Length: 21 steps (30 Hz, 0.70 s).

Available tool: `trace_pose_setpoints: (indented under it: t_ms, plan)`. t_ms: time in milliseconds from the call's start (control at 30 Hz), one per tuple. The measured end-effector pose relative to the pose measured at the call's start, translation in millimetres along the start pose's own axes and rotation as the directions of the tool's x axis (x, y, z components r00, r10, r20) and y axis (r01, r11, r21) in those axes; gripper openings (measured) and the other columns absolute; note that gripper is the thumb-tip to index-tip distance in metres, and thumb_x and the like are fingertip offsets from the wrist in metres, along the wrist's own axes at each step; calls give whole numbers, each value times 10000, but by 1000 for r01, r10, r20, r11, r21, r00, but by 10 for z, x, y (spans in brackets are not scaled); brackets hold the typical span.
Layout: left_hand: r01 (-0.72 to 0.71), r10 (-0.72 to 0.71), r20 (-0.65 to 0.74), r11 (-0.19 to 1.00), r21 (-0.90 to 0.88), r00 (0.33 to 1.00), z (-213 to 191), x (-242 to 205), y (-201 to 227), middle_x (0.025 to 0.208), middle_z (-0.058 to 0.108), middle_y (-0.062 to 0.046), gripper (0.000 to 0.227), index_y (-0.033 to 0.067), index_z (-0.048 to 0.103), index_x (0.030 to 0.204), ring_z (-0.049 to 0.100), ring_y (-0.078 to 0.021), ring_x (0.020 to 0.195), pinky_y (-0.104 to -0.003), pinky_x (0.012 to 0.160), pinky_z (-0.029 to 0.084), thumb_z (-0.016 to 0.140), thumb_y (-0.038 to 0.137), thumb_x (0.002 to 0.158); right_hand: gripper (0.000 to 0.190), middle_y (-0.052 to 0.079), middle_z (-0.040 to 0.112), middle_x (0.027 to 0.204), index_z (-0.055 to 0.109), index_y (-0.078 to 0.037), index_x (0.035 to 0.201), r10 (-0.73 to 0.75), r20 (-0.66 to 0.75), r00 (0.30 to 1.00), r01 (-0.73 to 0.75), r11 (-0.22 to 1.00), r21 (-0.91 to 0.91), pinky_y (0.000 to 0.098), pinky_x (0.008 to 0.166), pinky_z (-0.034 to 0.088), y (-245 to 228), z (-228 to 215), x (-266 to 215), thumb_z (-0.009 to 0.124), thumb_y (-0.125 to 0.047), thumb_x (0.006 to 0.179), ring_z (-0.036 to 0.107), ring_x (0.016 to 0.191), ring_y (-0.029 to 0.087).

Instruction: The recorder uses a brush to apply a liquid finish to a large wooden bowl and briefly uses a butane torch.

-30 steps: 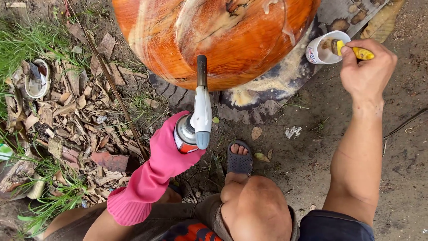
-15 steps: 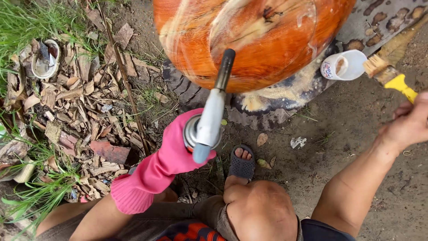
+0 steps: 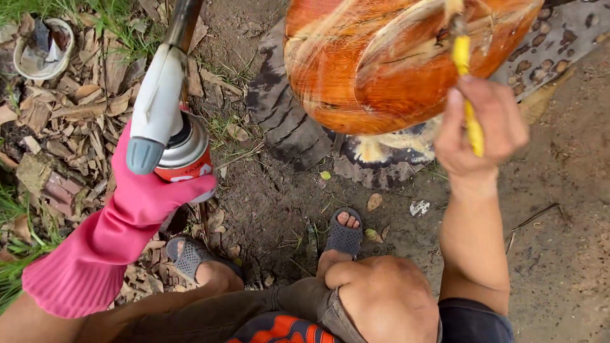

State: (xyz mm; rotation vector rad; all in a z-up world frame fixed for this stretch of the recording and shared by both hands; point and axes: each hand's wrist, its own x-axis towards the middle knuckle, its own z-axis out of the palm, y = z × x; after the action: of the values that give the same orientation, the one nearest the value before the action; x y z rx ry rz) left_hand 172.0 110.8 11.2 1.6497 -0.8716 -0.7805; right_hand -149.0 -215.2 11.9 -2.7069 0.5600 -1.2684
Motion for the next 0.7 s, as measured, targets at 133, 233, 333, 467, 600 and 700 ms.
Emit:
trace_pose_setpoints:
  t_ms: [133, 233, 333, 467, 600, 700]
  plan:
    - [-141, 142, -4, 988, 69, 990, -224, 2, -139, 1323, 624, -76, 911, 1, 506, 1432, 624, -157, 1198, -351, 1078, 515, 917, 107, 626, 70, 78, 583, 816, 653, -6, 964, -200, 270, 942, 249, 956, -159, 328, 553, 429, -627, 542, 179, 690, -45, 1009, 541, 669, 193]
    - [-125, 125, -9, 992, 5, 992, -353, 17, -321, 1276, 642, -68, 892, 0, 508, 1431, 643, -154, 1151, -340, 1037, 539, 909, 81, 638, 104, 39, 541, 754, 672, -9, 955, -277, 381, 882, 325, 943, -67, 270, 503, 414, -943, 769, 168, 671, -101, 1006, 516, 630, 149]
    - [-66, 67, 5, 995, -77, 998, -458, 68, -463, 1223, 669, -59, 860, 12, 511, 1434, 668, -143, 1093, -328, 993, 568, 906, 71, 672, 143, 57, 628, 800, 699, -34, 951, -170, 355, 919, 117, 979, 167, 249, 520, 463, -607, 891, 136, 656, -123, 1055, 569, 649, 135]
    - [-28, 29, 8, 991, -131, 1000, -551, 141, -585, 1192, 676, -72, 825, 7, 526, 1398, 684, -161, 1049, -347, 956, 591, 903, 47, 665, 132, 141, 729, 887, 730, 20, 1084, 272, 116, 955, -296, 864, 408, 291, 538, 572, 285, 485, 168, 678, -98, 1108, 692, 662, 167]
    - [-13, 28, 62, 972, -234, 998, -535, 179, -517, 1184, 700, -65, 855, 23, 498, 1404, 706, -164, 1063, -340, 940, 598, 896, 67, 648, 94, 117, 727, 916, 706, 12, 1141, 412, -23, 911, -375, 850, 370, 301, 617, 610, 169, 322, 226, 678, -77, 1132, 727, 750, 167]
    - [-21, 42, 84, 973, -232, 996, -494, 174, -614, 1181, 693, -69, 881, 18, 494, 1424, 687, -163, 1080, -342, 965, 580, 904, 70, 645, 110, 122, 707, 889, 679, -26, 937, 83, -51, 995, -89, 987, -135, 324, 606, 539, -298, 700, 110, 667, -18, 1046, 662, 734, 192]
